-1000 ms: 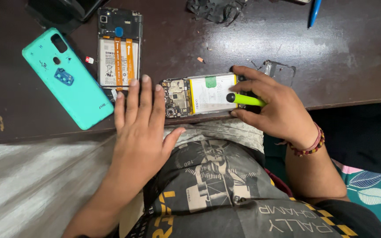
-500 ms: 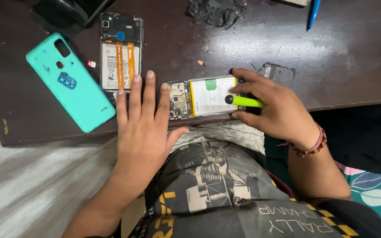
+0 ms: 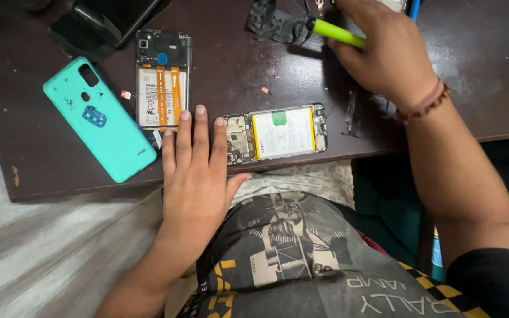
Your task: The person repairs a disassembled smartphone on a desk, using a green-handled pry tool and screwdriver to work around the battery and internal components. They pry at the battery, lift and reposition the phone, and continue prying at the internals before setting it back down.
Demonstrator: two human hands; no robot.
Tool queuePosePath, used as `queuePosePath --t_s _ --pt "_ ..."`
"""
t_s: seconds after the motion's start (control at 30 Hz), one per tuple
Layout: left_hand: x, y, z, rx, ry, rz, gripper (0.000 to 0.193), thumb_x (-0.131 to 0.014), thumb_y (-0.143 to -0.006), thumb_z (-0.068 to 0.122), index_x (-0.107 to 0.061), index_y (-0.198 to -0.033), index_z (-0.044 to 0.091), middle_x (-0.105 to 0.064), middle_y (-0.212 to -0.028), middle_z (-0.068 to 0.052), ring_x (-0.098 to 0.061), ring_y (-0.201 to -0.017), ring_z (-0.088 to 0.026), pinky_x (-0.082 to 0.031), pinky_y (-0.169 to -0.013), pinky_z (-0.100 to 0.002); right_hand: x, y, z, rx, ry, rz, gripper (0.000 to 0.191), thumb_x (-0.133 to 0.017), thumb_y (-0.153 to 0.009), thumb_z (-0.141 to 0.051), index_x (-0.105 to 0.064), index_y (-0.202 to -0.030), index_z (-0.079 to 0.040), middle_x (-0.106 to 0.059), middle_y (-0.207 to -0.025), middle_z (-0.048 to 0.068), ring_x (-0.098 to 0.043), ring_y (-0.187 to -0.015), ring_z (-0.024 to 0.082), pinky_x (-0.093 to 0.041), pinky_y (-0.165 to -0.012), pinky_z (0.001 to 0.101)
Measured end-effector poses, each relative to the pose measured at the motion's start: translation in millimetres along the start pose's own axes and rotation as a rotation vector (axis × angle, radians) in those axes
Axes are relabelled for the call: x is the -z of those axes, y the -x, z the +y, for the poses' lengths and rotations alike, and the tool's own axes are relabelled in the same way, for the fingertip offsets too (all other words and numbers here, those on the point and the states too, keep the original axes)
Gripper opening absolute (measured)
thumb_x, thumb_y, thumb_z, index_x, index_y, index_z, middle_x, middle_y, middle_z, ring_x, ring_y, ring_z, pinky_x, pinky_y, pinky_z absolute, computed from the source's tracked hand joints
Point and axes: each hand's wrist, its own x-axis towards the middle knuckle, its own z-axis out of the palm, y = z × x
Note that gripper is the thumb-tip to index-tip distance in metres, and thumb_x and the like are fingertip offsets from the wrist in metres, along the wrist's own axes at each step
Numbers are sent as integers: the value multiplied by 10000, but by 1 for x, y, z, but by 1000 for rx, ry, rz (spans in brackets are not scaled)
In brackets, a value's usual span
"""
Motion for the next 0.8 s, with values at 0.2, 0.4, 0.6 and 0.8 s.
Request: queuePosePath --t_s 0.2,0.4,0.6,0.8 --pt "-2 0 -1 7 20 -4 934 -776 -765 491 -476 -1475 -37 -378 -1572 -275 -295 -1478 -455 -207 -1198 -613 3 -8 0 19 32 -27 352 -758 -940 -133 -680 -1266 -25 -735 -1168 162 -682 -984 387 -531 -807 476" --pt "-4 1 0 3 6 -6 940 -772 -776 493 -474 -1478 -57 -383 -1579 -263 -299 -1484 -438 -199 -1209 -610 14 8 -8 32 31 32 232 -811 -947 -158 -721 -1099 -8 -710 -1027 163 -675 -957 376 -534 -801 440" --pt "-5 2 1 4 -14 -10 944 -760 -795 512 -470 -1480 -68 -402 -1581 -222 -299 -1484 -439 -193 -1217 -603 10 23 1 -242 -15 -5 249 -887 -975 -240 -768 -1018 -26 -710 -929 160 -676 -866 363 -512 -748 426" --pt "-4 1 3 19 -36 -31 948 -764 -779 513 -474 -1476 -60 -410 -1579 -207 -302 -1483 -434 -195 -1215 -598 1 23 2 -235 -33 124 353 -901 -866 -155 -741 -1124 23 -726 -953 189 -702 -834 349 -534 -714 401"
